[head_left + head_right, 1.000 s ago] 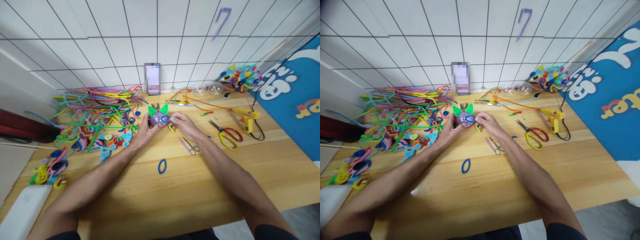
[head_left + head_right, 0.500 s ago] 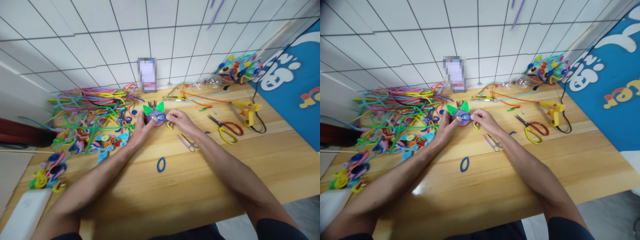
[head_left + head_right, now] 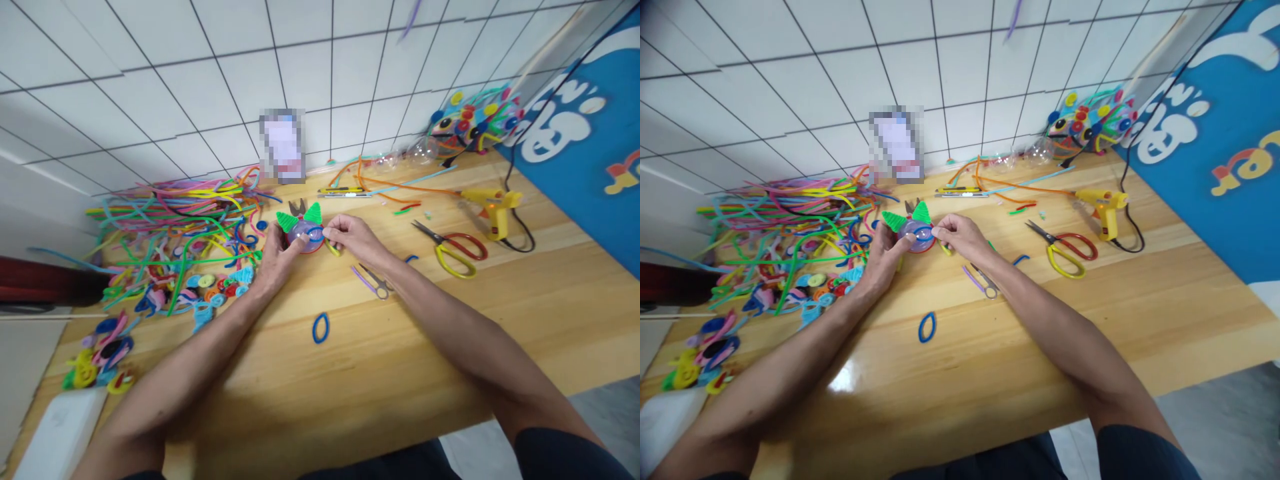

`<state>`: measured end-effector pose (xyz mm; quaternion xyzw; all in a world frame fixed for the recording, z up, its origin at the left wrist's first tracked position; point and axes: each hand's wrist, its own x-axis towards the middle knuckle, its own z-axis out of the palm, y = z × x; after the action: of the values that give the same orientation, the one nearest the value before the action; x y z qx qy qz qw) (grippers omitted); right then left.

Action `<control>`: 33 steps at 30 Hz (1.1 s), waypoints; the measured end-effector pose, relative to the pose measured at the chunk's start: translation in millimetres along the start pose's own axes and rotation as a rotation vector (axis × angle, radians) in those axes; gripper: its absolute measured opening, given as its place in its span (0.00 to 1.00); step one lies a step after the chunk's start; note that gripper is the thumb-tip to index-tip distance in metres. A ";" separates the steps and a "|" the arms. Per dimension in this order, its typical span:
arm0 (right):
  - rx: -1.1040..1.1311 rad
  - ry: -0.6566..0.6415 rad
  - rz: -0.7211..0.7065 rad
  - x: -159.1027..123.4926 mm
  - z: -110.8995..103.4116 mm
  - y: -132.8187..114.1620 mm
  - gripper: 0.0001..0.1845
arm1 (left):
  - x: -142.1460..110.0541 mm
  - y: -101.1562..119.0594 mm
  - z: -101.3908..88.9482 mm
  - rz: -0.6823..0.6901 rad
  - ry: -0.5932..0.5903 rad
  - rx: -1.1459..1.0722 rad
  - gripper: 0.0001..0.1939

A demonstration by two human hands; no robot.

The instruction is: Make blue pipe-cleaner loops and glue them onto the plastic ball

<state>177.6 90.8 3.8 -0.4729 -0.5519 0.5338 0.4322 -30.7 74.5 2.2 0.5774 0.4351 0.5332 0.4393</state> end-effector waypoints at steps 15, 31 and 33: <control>0.032 -0.021 0.019 -2.5 0.2 -6.0 0.05 | -2.2 5.1 0.0 -0.017 -0.023 -0.001 0.22; 0.074 -0.011 0.000 -1.6 1.4 -3.4 0.09 | -2.4 8.1 0.9 -0.016 -0.031 0.018 0.24; 0.072 -0.008 0.000 -1.7 1.3 -3.1 0.09 | -2.6 8.7 1.1 -0.023 -0.028 0.023 0.24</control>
<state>176.4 89.0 6.8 -0.4549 -0.5342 0.5551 0.4466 -29.5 69.9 10.0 0.5849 0.4416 0.5148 0.4448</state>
